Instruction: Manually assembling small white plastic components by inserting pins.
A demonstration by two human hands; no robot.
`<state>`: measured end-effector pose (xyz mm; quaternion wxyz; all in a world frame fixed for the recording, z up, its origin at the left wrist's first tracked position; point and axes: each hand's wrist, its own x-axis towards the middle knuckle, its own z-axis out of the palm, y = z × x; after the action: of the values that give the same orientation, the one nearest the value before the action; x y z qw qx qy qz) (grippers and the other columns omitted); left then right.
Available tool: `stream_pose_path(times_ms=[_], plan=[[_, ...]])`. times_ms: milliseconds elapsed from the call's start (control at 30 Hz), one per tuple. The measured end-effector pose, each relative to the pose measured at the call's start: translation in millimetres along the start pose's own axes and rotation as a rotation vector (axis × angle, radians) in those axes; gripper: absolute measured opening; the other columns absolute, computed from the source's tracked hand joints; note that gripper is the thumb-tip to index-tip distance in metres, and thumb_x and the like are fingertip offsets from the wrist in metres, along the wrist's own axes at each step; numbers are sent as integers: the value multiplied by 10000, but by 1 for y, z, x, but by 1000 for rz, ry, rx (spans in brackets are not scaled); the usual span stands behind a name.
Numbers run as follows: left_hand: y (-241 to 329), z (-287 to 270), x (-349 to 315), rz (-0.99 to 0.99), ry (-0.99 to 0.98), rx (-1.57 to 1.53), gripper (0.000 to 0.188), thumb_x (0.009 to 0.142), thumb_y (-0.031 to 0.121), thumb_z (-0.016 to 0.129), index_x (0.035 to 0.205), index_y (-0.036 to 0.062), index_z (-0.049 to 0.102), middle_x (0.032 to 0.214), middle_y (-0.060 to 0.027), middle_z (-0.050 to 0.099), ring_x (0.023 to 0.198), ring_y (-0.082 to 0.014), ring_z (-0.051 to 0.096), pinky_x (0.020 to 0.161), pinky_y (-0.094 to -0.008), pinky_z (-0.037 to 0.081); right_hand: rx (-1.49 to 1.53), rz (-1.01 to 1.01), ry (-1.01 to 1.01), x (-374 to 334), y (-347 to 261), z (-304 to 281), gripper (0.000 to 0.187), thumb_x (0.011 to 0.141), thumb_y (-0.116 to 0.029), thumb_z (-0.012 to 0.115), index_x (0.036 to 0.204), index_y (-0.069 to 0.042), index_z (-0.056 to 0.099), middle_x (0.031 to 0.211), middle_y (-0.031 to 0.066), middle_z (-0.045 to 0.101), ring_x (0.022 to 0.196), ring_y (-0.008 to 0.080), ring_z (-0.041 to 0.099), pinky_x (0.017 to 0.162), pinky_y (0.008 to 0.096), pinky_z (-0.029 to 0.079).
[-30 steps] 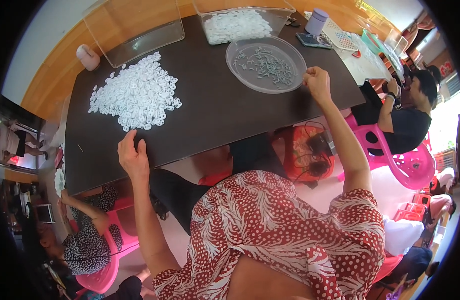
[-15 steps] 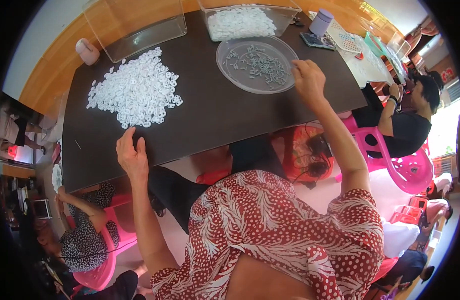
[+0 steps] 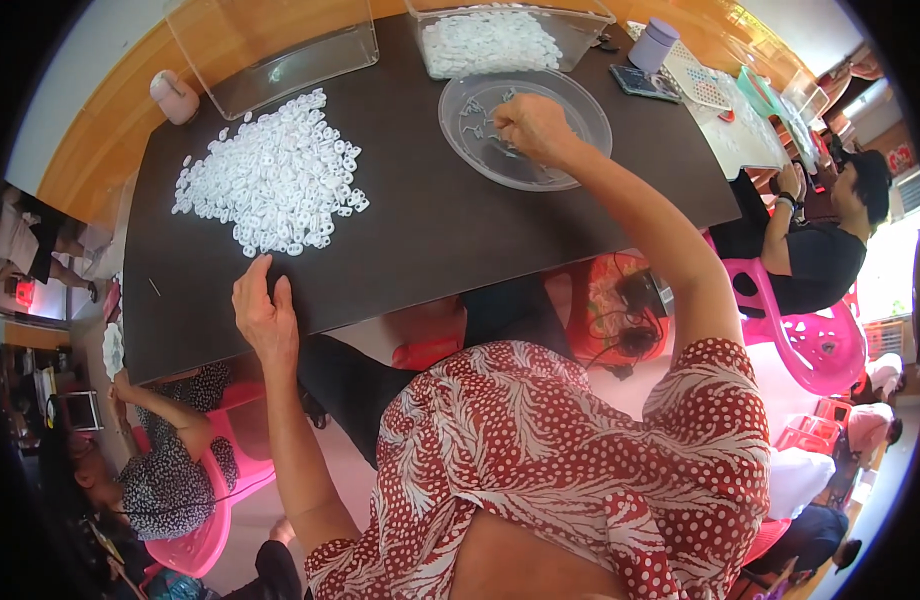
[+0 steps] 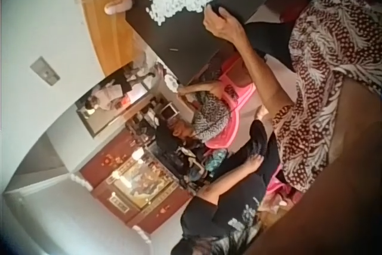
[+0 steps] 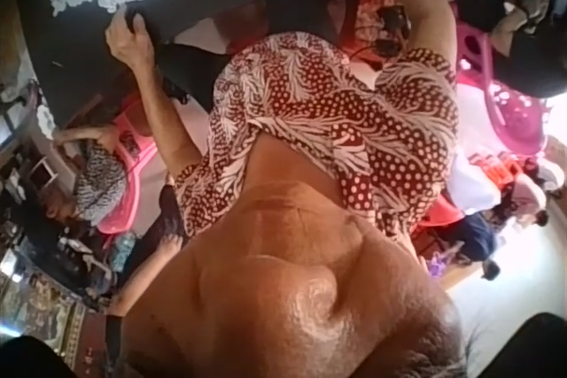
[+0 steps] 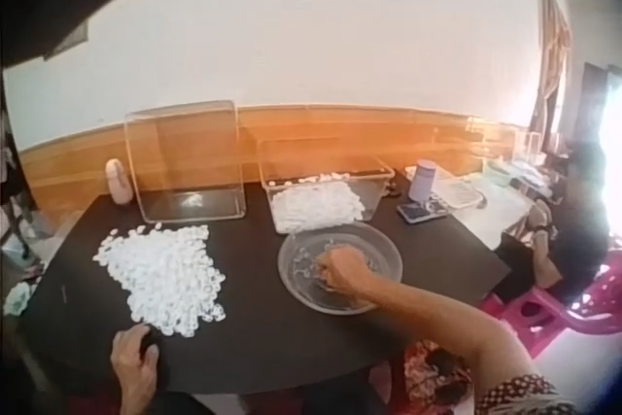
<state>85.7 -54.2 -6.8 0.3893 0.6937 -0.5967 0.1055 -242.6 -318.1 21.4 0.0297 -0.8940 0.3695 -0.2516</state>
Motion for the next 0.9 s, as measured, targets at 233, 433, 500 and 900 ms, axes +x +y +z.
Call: stream_pose_path(times_ms=[233,433,500,900], plan=[[1,-2,1,-27,4,15,319,747,24,631,1063,14,589,1021,-136,611,935,-302,560,837,-386,426,-78,1,-152,8,2,9,79,689,-122,573,675,-55,612,687,174,605,693,382,595,614,473,462],[-2,2,0,19,24,26,326,734,21,640,1056,23,588,1033,-130,615,947,-303,561,840,-385,426,-30,-3,-206,7,11,6,112,702,-153,566,670,-49,591,688,188,596,697,382,587,612,466,454],[-2,4,1,25,28,6,330,734,25,641,1060,25,586,1036,-125,615,951,-300,560,842,-387,424,4,35,-230,6,6,3,116,704,-160,564,672,-51,588,687,187,595,697,379,587,612,461,454],[-2,0,-1,-11,4,10,319,753,13,621,1070,21,588,1050,-132,612,966,-296,555,851,-377,421,228,62,-112,2,10,-7,113,672,-116,641,768,-57,653,721,128,641,712,298,623,639,392,473]])
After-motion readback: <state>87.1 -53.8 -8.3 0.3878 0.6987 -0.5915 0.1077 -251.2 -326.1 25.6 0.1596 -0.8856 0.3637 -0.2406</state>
